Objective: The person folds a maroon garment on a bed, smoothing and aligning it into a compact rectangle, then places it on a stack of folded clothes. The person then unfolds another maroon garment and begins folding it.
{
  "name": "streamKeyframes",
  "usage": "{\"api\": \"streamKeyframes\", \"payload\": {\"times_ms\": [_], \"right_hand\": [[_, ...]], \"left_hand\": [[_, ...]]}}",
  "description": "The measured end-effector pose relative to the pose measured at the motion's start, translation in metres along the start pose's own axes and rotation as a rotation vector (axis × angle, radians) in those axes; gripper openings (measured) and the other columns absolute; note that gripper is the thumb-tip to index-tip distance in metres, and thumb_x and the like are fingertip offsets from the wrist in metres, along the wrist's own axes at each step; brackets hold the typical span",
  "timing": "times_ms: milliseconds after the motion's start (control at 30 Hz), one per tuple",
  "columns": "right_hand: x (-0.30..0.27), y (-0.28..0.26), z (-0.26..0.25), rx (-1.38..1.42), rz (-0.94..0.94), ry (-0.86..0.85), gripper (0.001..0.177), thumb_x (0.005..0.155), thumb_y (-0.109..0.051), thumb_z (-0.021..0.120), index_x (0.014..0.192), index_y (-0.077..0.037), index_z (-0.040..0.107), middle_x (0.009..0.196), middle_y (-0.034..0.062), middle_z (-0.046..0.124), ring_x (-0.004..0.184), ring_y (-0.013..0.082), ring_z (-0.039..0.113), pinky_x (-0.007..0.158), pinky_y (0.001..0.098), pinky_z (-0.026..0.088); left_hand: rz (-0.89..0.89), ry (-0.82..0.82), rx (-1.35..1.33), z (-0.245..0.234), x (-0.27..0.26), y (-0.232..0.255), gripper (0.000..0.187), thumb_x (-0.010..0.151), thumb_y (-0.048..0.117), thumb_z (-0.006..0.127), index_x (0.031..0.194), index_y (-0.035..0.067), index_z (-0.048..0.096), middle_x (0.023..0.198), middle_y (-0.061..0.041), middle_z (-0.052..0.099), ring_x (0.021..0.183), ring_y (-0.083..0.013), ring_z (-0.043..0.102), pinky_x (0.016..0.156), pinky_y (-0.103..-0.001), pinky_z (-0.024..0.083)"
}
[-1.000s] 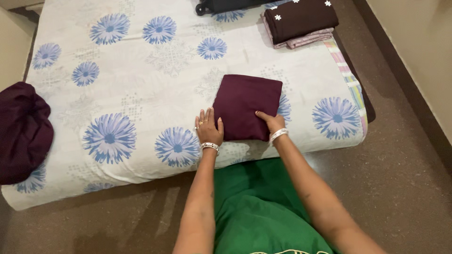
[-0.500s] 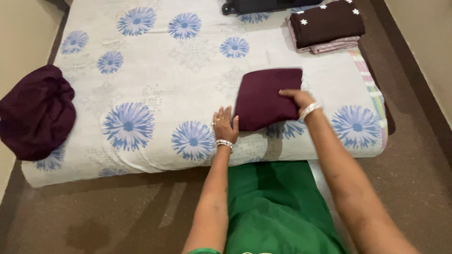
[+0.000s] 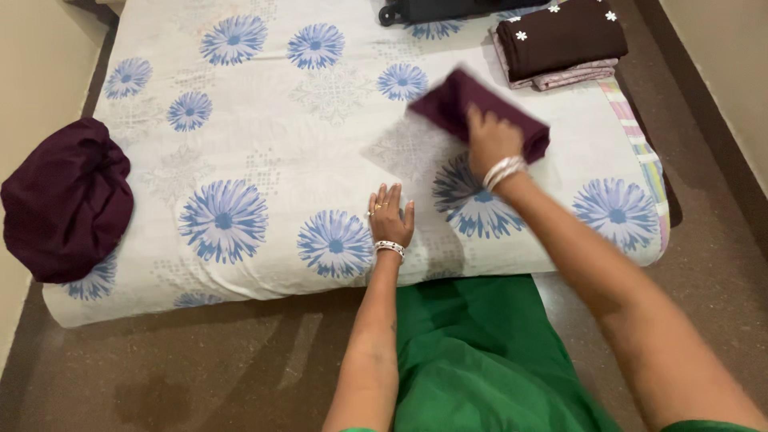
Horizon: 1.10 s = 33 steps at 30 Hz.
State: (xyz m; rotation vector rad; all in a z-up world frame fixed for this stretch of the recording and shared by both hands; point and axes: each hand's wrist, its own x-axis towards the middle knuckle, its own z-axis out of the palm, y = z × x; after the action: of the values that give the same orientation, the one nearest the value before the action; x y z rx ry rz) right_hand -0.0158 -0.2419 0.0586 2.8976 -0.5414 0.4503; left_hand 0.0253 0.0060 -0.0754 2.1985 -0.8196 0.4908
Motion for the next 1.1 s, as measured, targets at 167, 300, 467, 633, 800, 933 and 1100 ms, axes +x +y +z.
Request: {"api": "streamKeyframes", "payload": {"times_ms": [167,300,467,633,800,933,1100], "right_hand": [[-0.099,-0.050,0.076,-0.288,-0.244,0.151,0.063,0.093,-0.016,0.057,0.154,-0.012,0.043,0.139,0.0322,0.059,0.111,0.0483,0.069,0.083,0.0448,0.059],[-0.107,-0.044,0.077,-0.122,-0.206,0.068,0.068,0.091,-0.017,0.061,0.157,-0.016,0.043,0.148,0.0308,0.052,0.124,0.0492,0.060,0.097,0.0478,0.054],[-0.107,-0.032,0.037,0.202,-0.215,-0.081,0.082,0.068,-0.032,0.076,0.144,-0.013,0.051,0.148,0.0310,0.052,0.125,0.0504,0.053,0.097,0.0511,0.048],[-0.087,0.014,0.038,0.662,-0.030,-0.021,0.059,0.090,-0.033,0.074,0.141,-0.009,0.058,0.141,0.0184,0.062,0.129,0.0402,0.060,0.108,0.0455,0.049],[-0.033,0.093,0.085,0.541,0.347,0.140,0.074,0.085,-0.037,0.083,0.141,0.002,0.053,0.141,0.0263,0.058,0.131,0.0444,0.055,0.111,0.0482,0.043],[-0.031,0.123,0.113,0.641,0.912,-0.060,0.112,0.072,-0.052,0.089,0.145,0.014,0.036,0.138,0.0365,0.050,0.129,0.0469,0.049,0.109,0.0469,0.043],[-0.083,0.065,0.109,0.650,0.852,0.081,0.111,0.072,-0.048,0.094,0.144,0.016,0.038,0.132,0.0374,0.055,0.123,0.0496,0.052,0.104,0.0507,0.043]], "left_hand": [[0.012,0.000,0.006,0.000,-0.001,-0.001,0.046,0.098,0.032,0.061,0.131,0.001,0.067,0.136,-0.015,0.067,0.139,-0.0351,0.052,0.122,-0.051,0.029],[0.015,0.005,0.020,0.000,0.004,0.001,0.044,0.097,0.032,0.062,0.128,0.001,0.069,0.135,-0.015,0.067,0.139,-0.0355,0.052,0.122,-0.051,0.029],[0.009,0.003,0.016,-0.002,0.003,0.003,0.041,0.096,0.031,0.063,0.123,0.001,0.070,0.135,-0.016,0.068,0.137,-0.0368,0.053,0.120,-0.051,0.032],[-0.146,0.098,-0.055,0.009,-0.008,0.017,0.041,0.097,0.028,0.065,0.125,-0.001,0.066,0.130,-0.021,0.066,0.125,-0.0386,0.058,0.110,-0.050,0.042],[-0.552,0.113,-0.411,0.044,-0.015,0.063,0.059,0.092,0.027,0.071,0.139,-0.004,0.054,0.121,-0.020,0.067,0.106,-0.0342,0.065,0.095,-0.043,0.052],[-0.814,0.057,-0.696,0.073,-0.008,0.081,0.088,0.086,0.034,0.078,0.151,-0.007,0.035,0.124,-0.021,0.063,0.104,-0.0291,0.067,0.090,-0.038,0.054],[-0.874,0.024,-0.605,0.105,0.004,0.069,0.095,0.082,0.034,0.085,0.149,-0.011,0.035,0.130,-0.027,0.061,0.110,-0.0339,0.064,0.098,-0.039,0.050]]}}
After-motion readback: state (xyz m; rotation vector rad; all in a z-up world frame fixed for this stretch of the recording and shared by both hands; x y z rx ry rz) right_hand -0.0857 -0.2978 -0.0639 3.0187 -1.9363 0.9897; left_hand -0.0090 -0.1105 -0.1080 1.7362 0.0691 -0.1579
